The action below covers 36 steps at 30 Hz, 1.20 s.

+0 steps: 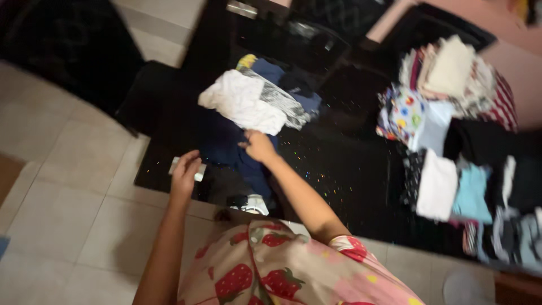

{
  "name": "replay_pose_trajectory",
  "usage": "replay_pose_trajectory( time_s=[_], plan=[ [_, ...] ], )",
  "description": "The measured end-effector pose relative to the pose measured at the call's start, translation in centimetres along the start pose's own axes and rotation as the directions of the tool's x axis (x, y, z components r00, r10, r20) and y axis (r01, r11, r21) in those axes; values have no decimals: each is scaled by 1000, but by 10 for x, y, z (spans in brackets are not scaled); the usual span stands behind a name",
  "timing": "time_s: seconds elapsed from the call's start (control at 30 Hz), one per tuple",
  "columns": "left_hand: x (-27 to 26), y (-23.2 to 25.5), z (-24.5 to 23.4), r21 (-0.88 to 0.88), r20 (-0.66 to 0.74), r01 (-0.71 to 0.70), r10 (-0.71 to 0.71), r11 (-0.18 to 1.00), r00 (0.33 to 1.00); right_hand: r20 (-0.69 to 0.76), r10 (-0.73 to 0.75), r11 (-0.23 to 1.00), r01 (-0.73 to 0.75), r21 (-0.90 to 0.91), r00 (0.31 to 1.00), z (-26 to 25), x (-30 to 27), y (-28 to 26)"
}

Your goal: The person folds various pieces of clothing, including a light blue shirt, black star-patterned clothes, grey shorts, a navy blue shirt, and white patterned items, by hand on a table and places them into organized stacks.

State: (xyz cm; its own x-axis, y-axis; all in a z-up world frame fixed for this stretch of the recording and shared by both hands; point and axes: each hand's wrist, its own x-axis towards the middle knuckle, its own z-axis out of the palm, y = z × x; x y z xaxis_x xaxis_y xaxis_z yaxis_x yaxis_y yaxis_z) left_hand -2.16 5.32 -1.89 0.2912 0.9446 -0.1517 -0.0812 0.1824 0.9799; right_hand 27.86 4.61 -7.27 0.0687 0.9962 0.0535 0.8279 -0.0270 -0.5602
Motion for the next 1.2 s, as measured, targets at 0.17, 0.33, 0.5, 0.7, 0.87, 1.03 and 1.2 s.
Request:
replay_pose_trajectory(
  time_s=[0.17, 0.33, 0.5, 0.7, 0.87, 1.03, 1.2],
  plan=[
    [37, 6, 31, 219, 100, 251, -277, 943, 956, 17, 245, 542, -151, 827, 969, -108, -46, -25],
    [60, -33, 79, -143, 514, 379, -259, 914, 818, -42, 192, -249, 90, 964, 980, -175, -99, -34],
    [75, -41, 154, -276, 772, 803, -376, 529, 513, -94, 368, -387, 244, 889, 925, -195, -138, 2],
    [60, 52, 254, -79, 644, 196, -101, 977, 758, -361, 493, 323, 219, 921, 792, -267, -215, 35],
    [89, 46, 290, -227, 608, 144, 24, 963, 794, -468, 34, 990, 35, 136, 883, -313, -264, 49],
    [99, -30, 271, -57, 437, 544, -469, 837, 768, 115, -135, 960, 101, 262, 984, -222, -253, 86],
    [67, -124, 255, 228, 251, 564, -608, 794, 754, 85, 170, 961, -184, 205, 982, -149, -277, 188]
  ],
)
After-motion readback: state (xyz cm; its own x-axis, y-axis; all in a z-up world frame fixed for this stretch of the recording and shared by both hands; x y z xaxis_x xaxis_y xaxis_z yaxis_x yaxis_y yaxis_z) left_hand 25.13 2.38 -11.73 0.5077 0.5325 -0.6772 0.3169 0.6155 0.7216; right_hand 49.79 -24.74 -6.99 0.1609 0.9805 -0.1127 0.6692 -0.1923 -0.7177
